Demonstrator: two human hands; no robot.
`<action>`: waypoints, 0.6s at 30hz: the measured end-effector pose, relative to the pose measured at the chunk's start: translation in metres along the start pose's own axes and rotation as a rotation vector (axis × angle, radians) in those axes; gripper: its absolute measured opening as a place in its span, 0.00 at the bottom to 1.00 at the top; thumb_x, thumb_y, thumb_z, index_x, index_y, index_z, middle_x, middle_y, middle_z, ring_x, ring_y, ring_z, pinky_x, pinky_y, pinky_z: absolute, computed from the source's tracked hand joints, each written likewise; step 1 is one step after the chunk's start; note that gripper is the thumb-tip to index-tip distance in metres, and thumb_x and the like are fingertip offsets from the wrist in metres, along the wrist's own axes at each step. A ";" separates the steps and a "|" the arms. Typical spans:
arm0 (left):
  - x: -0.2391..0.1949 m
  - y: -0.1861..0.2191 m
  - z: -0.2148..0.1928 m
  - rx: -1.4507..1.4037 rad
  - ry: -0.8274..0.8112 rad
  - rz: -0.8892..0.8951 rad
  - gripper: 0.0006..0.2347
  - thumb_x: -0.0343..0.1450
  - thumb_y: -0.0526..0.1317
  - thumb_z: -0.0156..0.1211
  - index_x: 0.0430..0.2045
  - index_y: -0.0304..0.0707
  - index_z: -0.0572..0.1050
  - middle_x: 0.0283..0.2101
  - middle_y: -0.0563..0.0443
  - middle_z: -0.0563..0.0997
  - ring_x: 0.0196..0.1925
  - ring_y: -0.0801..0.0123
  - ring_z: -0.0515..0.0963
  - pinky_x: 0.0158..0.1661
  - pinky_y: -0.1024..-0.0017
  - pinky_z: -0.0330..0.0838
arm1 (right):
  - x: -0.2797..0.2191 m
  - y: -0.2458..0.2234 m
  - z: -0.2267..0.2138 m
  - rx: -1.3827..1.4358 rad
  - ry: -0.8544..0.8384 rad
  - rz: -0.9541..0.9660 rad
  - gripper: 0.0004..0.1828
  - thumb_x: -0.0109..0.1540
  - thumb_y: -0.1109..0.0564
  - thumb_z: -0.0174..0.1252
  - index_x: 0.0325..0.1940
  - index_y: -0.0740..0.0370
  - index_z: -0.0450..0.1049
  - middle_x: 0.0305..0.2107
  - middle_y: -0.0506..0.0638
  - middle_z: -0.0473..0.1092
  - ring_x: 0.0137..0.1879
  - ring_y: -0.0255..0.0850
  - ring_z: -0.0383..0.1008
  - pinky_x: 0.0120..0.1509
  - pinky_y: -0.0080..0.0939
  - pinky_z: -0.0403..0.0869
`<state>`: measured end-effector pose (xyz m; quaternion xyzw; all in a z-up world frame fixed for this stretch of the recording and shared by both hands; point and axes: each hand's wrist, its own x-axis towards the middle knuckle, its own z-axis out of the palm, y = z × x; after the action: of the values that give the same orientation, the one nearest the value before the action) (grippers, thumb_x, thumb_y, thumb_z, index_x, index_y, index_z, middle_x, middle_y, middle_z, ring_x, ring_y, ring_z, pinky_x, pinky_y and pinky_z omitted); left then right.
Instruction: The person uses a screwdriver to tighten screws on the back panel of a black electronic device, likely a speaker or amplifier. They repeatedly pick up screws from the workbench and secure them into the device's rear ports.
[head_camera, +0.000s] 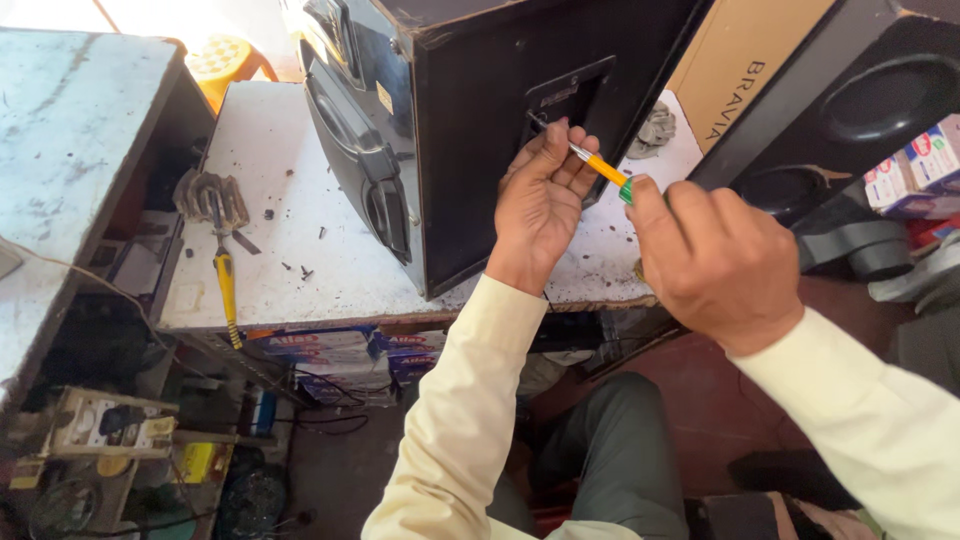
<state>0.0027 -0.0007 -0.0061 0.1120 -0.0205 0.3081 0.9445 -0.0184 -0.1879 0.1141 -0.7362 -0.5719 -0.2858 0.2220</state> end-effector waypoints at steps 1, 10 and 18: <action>-0.002 -0.001 0.002 -0.019 -0.007 -0.005 0.12 0.75 0.37 0.65 0.49 0.30 0.73 0.46 0.44 0.79 0.51 0.58 0.80 0.54 0.61 0.75 | -0.004 0.002 0.004 -0.006 -0.001 0.023 0.15 0.67 0.52 0.61 0.52 0.64 0.73 0.33 0.55 0.69 0.30 0.47 0.70 0.33 0.42 0.66; -0.008 0.013 0.006 0.024 -0.123 -0.077 0.14 0.70 0.36 0.66 0.47 0.29 0.74 0.49 0.39 0.80 0.53 0.56 0.81 0.57 0.59 0.77 | 0.017 0.019 0.017 1.090 -0.446 0.984 0.17 0.66 0.50 0.63 0.49 0.65 0.72 0.29 0.54 0.68 0.28 0.45 0.67 0.32 0.39 0.65; -0.004 0.009 0.008 0.163 0.046 0.025 0.10 0.76 0.36 0.66 0.45 0.27 0.72 0.45 0.37 0.79 0.48 0.54 0.80 0.52 0.59 0.75 | -0.017 0.003 0.026 0.009 0.112 -0.005 0.12 0.70 0.50 0.62 0.47 0.62 0.73 0.27 0.53 0.68 0.28 0.45 0.68 0.32 0.37 0.65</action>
<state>-0.0053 0.0027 0.0028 0.1811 0.0250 0.3229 0.9286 -0.0148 -0.1843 0.0833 -0.7167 -0.5616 -0.3244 0.2562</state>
